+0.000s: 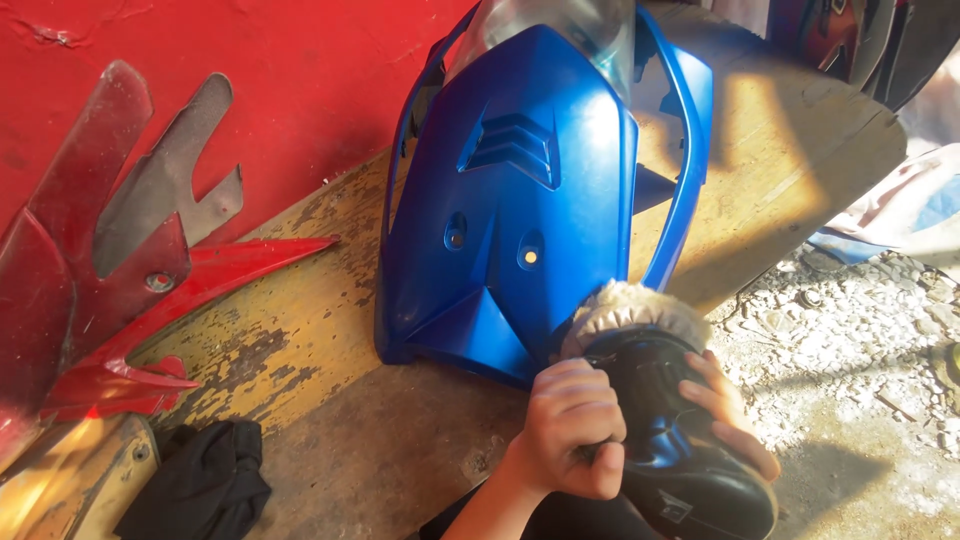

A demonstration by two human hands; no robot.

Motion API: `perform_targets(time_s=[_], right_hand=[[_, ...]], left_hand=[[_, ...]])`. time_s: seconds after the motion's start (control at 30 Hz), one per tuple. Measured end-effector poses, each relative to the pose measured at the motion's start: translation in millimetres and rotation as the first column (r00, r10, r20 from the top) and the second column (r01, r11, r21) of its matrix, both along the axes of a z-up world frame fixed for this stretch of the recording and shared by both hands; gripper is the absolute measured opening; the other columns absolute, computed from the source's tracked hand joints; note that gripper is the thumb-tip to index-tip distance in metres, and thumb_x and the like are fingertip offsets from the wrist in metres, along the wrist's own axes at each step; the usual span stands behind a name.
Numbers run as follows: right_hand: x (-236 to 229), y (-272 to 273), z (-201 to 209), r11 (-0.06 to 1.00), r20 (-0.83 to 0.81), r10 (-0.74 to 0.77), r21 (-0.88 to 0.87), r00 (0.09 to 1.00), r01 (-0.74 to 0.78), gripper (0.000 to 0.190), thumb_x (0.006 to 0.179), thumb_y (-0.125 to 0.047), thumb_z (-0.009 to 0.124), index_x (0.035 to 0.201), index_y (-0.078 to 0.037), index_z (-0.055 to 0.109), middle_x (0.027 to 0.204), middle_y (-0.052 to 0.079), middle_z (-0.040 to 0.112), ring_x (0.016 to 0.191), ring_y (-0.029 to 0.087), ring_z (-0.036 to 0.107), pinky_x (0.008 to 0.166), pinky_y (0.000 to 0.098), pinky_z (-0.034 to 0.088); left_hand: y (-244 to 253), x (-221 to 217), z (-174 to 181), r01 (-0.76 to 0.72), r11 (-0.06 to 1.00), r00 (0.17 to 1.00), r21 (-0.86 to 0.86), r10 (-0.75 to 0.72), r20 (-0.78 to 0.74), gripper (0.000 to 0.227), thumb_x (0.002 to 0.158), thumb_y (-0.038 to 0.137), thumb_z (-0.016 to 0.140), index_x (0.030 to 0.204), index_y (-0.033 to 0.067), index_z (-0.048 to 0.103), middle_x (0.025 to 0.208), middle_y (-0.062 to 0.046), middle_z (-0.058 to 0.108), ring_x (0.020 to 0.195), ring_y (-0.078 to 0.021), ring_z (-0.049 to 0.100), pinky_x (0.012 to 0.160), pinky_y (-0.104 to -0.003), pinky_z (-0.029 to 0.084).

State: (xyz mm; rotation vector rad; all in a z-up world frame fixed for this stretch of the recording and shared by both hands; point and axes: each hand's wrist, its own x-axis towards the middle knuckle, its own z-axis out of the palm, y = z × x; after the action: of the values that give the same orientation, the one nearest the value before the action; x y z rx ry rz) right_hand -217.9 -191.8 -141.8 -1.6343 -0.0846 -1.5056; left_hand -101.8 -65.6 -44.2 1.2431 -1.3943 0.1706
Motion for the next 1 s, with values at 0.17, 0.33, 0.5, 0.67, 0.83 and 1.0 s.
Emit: perform_targets(time_s=[0.17, 0.33, 0.5, 0.67, 0.83, 1.0], right_hand=[[-26.7, -34.4, -34.9, 0.998, -0.031, 0.057, -0.031, 0.998, -0.058, 0.04, 0.099, -0.022, 0.066, 0.123, -0.01, 0.037, 0.132, 0.027, 0.061, 0.134, 0.051, 0.057, 0.122, 0.0711, 0.035], [-27.8, -38.6, -17.2, 0.997, -0.063, -0.003, -0.075, 0.998, -0.001, 0.04, 0.101, -0.022, 0.066, 0.127, -0.011, 0.037, 0.134, 0.027, 0.061, 0.136, 0.05, 0.056, 0.124, 0.0698, 0.036], [9.0, -9.6, 23.0, 0.985, 0.112, -0.049, 0.169, 0.993, 0.029, 0.032, 0.107, -0.018, 0.066, 0.13, -0.012, 0.044, 0.126, 0.022, 0.065, 0.132, 0.044, 0.056, 0.125, 0.0638, 0.033], [-6.7, -41.5, -35.2, 0.983, 0.144, 0.09, 0.149, 0.985, -0.111, 0.037, 0.103, -0.024, 0.068, 0.131, -0.014, 0.046, 0.128, 0.025, 0.064, 0.132, 0.047, 0.056, 0.121, 0.0664, 0.038], [-45.6, -117.3, -138.2, 0.805, 0.063, 0.401, 0.452, 0.914, -0.385, 0.032, 0.101, -0.027, 0.057, 0.122, -0.003, 0.057, 0.143, 0.034, 0.051, 0.142, 0.047, 0.042, 0.119, 0.0587, 0.03], [-11.8, -75.9, -18.8, 0.887, 0.033, 0.182, 0.426, 0.983, -0.179, 0.038, 0.106, -0.025, 0.052, 0.136, -0.002, 0.049, 0.15, 0.031, 0.043, 0.15, 0.044, 0.04, 0.13, 0.0572, 0.034]], left_hand=[[-4.1, -14.3, -8.6, 0.032, 0.996, 0.998, 0.081, -0.036, 0.046, 0.028, 0.091, 0.026, 0.066, 0.073, 0.0123, 0.049, 0.072, -0.004, 0.049, 0.066, -0.0262, 0.054, 0.063, -0.036, 0.04], [-21.8, -13.5, -7.0, 0.057, 0.991, 0.997, 0.124, -0.063, 0.042, 0.026, 0.093, 0.024, 0.068, 0.079, 0.0114, 0.05, 0.071, -0.005, 0.051, 0.068, -0.0261, 0.056, 0.067, -0.035, 0.042], [-28.8, -3.1, 16.1, 0.006, 0.999, 0.999, 0.05, -0.008, 0.037, 0.023, 0.091, 0.022, 0.066, 0.078, 0.0113, 0.051, 0.073, -0.005, 0.053, 0.069, -0.0257, 0.056, 0.071, -0.036, 0.044], [-28.6, -11.0, 8.3, -0.034, 0.997, 0.992, 0.076, 0.024, 0.121, 0.029, 0.09, 0.026, 0.07, 0.074, 0.0118, 0.049, 0.074, -0.006, 0.051, 0.067, -0.0267, 0.056, 0.067, -0.038, 0.042], [-45.1, -19.0, -4.3, 0.014, 0.986, 0.983, 0.169, -0.045, 0.181, 0.035, 0.097, 0.032, 0.072, 0.079, 0.0102, 0.051, 0.076, -0.005, 0.053, 0.075, -0.0249, 0.059, 0.067, -0.035, 0.041], [-66.3, -4.7, 11.3, -0.066, 0.993, 0.966, 0.094, 0.04, 0.254, 0.036, 0.098, 0.032, 0.072, 0.08, 0.0111, 0.05, 0.077, -0.005, 0.05, 0.073, -0.0258, 0.055, 0.068, -0.034, 0.042]])
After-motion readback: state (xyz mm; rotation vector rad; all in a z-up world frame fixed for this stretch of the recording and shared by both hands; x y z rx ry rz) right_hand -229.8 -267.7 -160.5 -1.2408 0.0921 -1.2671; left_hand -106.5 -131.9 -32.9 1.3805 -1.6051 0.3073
